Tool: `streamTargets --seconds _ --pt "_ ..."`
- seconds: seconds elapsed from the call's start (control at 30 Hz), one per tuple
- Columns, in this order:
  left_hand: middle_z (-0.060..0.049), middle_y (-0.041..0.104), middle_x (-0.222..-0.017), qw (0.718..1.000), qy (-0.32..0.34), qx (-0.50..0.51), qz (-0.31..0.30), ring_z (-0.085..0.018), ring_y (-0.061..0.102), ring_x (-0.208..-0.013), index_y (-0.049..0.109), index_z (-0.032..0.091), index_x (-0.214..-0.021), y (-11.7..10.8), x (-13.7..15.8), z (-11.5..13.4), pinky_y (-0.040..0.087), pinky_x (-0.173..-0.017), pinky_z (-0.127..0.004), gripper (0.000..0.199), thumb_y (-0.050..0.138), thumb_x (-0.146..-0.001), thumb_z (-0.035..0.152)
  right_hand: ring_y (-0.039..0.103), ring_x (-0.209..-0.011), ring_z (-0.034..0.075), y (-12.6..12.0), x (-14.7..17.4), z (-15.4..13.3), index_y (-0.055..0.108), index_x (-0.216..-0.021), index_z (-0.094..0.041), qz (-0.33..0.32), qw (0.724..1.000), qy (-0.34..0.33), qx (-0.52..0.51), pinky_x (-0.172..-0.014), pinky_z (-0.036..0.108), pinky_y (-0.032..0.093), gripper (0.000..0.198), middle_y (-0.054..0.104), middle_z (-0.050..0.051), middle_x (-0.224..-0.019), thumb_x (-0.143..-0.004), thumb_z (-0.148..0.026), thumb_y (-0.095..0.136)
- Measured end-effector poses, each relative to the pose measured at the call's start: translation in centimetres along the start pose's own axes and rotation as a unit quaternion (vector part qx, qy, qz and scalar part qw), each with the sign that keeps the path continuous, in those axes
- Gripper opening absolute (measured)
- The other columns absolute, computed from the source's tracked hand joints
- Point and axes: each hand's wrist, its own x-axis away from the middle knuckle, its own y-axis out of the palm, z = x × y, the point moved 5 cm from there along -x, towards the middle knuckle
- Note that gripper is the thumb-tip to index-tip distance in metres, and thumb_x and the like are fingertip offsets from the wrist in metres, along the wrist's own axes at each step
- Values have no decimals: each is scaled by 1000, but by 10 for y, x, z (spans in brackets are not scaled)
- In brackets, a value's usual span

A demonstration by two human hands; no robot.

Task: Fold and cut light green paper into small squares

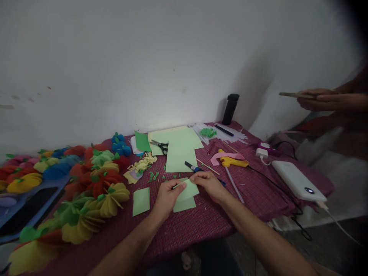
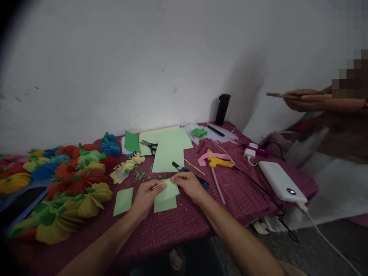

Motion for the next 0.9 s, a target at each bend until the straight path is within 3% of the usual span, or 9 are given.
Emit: streamTargets --seconds 0.2,0.37,0.6,0.9 --pt "1 57 -59 1000 4 29 8 -11 48 -53 62 13 -68 -3 2 2 35 -51 -20 22 60 -71 35 45 -53 9 3 2 -8 61 -70 -15 -11 999 -14 26 -51 21 33 22 54 -1 -60 -71 -37 58" --pt "1 56 -58 1000 -5 -12 -6 -10 46 -52 62 14 -67 1 1 0 33 -49 -19 24 59 -71 37 37 -48 7 9 3 -4 58 -65 -14 -34 997 -24 63 -48 20 27 20 47 -4 -54 -68 -34 62" --pt "0 56 -62 997 15 -58 -40 -10 45 -55 64 13 -70 3 -3 2 33 -51 -20 26 56 -73 37 38 -49 7 6 3 -3 58 -61 -14 -37 995 -43 82 -49 21 28 17 47 -5 -52 -67 -30 63" --pt "1 51 -49 998 21 -40 -36 -10 44 -46 60 13 -56 -7 -5 10 33 -47 -20 31 54 -74 37 42 -49 9 -4 2 -8 60 -58 -16 11 1000 -23 12 -50 22 31 14 53 -3 -54 -62 -28 66"
